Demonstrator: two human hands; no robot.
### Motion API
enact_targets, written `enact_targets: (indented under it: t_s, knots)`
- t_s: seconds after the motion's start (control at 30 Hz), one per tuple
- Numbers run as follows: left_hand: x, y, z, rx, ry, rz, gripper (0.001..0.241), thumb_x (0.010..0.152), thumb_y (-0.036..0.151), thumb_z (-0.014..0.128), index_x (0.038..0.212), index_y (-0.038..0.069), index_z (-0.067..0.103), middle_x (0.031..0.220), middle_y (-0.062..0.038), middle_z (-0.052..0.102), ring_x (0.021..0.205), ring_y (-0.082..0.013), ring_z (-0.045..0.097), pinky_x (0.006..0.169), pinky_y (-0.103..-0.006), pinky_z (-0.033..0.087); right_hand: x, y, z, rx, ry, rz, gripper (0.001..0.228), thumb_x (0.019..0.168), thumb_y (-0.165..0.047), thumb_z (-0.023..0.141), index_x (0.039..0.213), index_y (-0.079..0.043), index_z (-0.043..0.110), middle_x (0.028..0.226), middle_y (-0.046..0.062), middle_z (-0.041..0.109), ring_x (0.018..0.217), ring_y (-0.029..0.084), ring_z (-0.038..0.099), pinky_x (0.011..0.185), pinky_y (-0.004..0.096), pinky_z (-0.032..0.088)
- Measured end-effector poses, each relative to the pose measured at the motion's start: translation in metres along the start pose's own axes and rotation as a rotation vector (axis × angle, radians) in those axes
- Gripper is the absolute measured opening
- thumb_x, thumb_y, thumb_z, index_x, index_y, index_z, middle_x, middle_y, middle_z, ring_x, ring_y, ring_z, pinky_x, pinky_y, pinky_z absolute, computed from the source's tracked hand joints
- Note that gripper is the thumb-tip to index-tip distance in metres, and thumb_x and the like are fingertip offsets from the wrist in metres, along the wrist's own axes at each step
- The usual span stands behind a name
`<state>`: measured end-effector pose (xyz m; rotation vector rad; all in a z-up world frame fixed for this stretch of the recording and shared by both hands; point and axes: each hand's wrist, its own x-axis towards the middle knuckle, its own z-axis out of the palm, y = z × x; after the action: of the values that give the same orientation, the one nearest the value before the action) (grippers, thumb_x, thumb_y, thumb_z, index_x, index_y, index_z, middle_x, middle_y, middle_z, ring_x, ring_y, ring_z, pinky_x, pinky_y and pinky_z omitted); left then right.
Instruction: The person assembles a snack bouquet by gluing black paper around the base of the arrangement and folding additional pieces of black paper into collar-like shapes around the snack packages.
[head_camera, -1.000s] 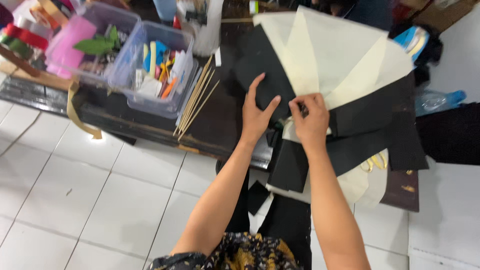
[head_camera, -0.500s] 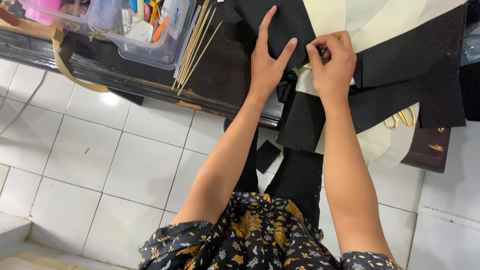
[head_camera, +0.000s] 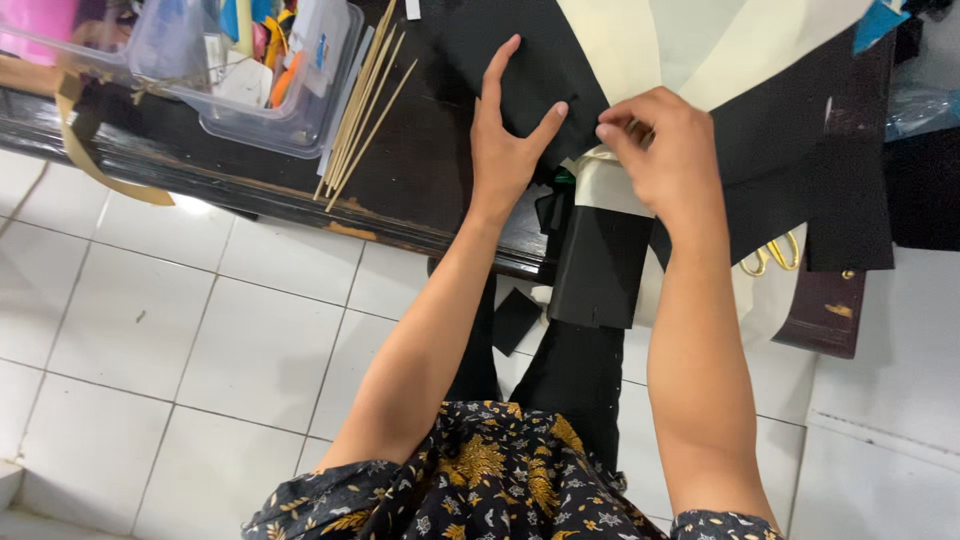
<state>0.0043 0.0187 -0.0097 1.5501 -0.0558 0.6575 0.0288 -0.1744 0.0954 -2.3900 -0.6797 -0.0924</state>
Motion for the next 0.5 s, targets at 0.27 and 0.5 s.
enact_targets:
  t_s: [0.27, 0.5]
  knots:
    - [0.000, 0.002, 0.000, 0.054, 0.057, -0.058, 0.074, 0.106, 0.034, 0.084, 0.167, 0.029, 0.043, 0.174, 0.000, 0.051, 0.161, -0.0263, 0.054, 0.133, -0.0398, 0.046, 0.051, -0.006, 0.003, -0.039, -0.015, -0.193, 0.004, 0.110, -0.006, 0.081, 0.112, -0.005, 0.085, 0.102, 0.009, 0.079, 0.085, 0.021, 0.070, 0.081, 0.039, 0.056]
    - [-0.020, 0.021, -0.009, 0.018, 0.029, -0.087, 0.073, 0.108, 0.030, 0.082, 0.167, 0.026, 0.040, 0.174, -0.002, 0.050, 0.165, -0.0269, 0.050, 0.137, -0.0406, 0.043, 0.011, -0.013, 0.029, 0.137, 0.006, -0.033, 0.010, 0.109, -0.002, 0.079, 0.118, -0.007, 0.077, 0.096, 0.003, 0.068, 0.081, 0.011, 0.059, 0.075, 0.028, 0.050]
